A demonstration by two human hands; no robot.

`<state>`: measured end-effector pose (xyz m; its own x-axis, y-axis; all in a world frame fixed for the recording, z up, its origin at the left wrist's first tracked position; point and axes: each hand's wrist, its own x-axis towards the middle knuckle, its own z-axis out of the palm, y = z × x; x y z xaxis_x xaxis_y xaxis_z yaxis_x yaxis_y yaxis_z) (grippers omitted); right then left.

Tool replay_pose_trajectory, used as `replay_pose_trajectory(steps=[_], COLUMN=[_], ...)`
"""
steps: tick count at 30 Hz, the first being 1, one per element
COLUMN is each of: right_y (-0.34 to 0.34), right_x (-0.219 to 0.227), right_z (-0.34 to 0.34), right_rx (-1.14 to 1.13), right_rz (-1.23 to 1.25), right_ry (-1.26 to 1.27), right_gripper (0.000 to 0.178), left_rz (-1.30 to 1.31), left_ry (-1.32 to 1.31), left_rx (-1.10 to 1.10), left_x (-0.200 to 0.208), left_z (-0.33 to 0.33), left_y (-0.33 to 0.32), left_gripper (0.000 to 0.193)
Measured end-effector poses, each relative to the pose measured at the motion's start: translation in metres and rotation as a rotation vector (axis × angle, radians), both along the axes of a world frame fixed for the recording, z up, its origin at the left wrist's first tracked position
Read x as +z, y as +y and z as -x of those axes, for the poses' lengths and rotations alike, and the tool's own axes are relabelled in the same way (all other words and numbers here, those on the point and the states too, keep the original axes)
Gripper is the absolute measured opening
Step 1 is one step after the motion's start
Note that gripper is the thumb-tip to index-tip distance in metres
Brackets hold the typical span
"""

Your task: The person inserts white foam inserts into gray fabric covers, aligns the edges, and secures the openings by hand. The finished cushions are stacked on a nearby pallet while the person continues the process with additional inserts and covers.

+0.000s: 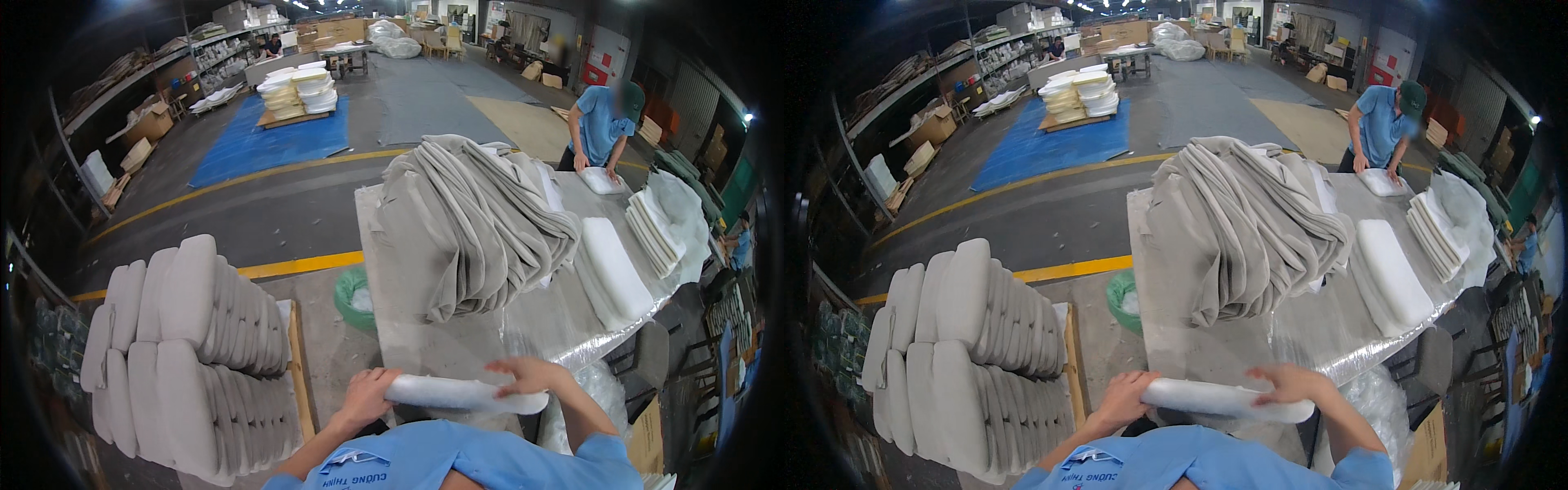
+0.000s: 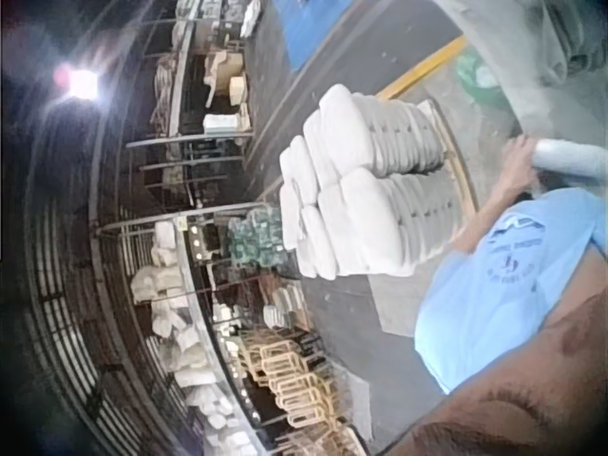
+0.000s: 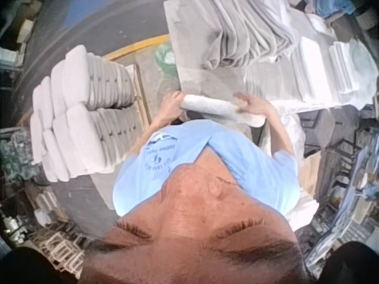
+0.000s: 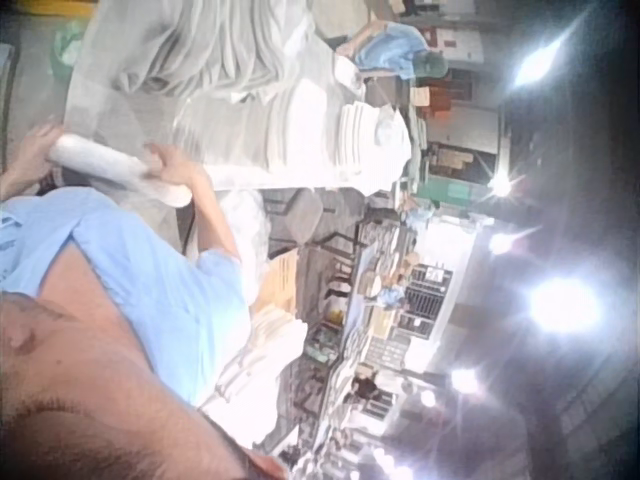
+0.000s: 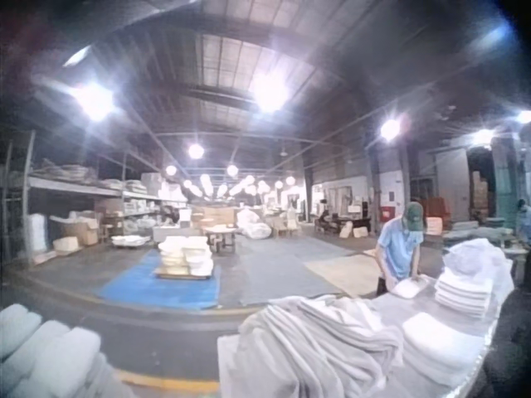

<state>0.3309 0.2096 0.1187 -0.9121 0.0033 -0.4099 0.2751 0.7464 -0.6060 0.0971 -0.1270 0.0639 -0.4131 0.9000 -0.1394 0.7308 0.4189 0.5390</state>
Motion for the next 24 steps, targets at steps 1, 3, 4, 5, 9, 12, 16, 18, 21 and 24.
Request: replay_pose_trajectory(steps=[1, 3, 4, 5, 9, 12, 16, 18, 21, 24], right_y=[0.001, -0.015, -0.027, -0.034, -0.021, -0.011, -0.040, -0.032, -0.014, -0.004], right_x=[0.003, 0.022, 0.038, 0.030, -0.010, -0.004, 0.063, 0.103, 0.129, 0.131], right_z=[0.021, 0.084, 0.109, 0.132, 0.184, 0.196, 0.199, 0.175, 0.137, 0.093], right_rx=[-0.041, -0.112, -0.159, -0.163, -0.230, -0.249, -0.438, -0.513, -0.358, -0.257], right_rz=[-0.018, -0.029, -0.050, -0.091, -0.448, -0.485, -0.183, -0.088, 0.134, 0.138], right_ry=[0.043, 0.108, 0.126, 0.148, 0.307, 0.358, 0.698, 0.855, 0.960, 0.898], right_gripper=[0.083, 0.079, 0.077, 0.076, 0.057, 0.031, 0.029, 0.029, 0.024, 0.022], left_rz=[0.019, -0.076, -0.136, -0.109, -0.168, -0.200, -0.164, -0.153, -0.231, -0.204], left_ry=[-0.049, 0.006, 0.031, 0.033, 0.041, -0.009, 0.008, -0.089, -0.640, -1.538], left_rx=[0.016, 0.064, 0.083, 0.088, 0.053, 0.045, 0.025, -0.092, 0.042, 0.363], left_x=[-0.002, -0.005, -0.006, -0.007, -0.012, -0.018, -0.020, -0.026, -0.039, -0.023], left_z=[-0.001, -0.002, -0.005, -0.007, -0.011, -0.014, -0.009, 0.003, 0.030, 0.044], left_y=[0.004, -0.006, -0.008, -0.012, -0.004, -0.004, -0.025, -0.025, -0.011, 0.058], left_gripper=[0.069, 0.059, 0.054, 0.054, 0.058, 0.061, 0.064, 0.063, 0.060, 0.051])
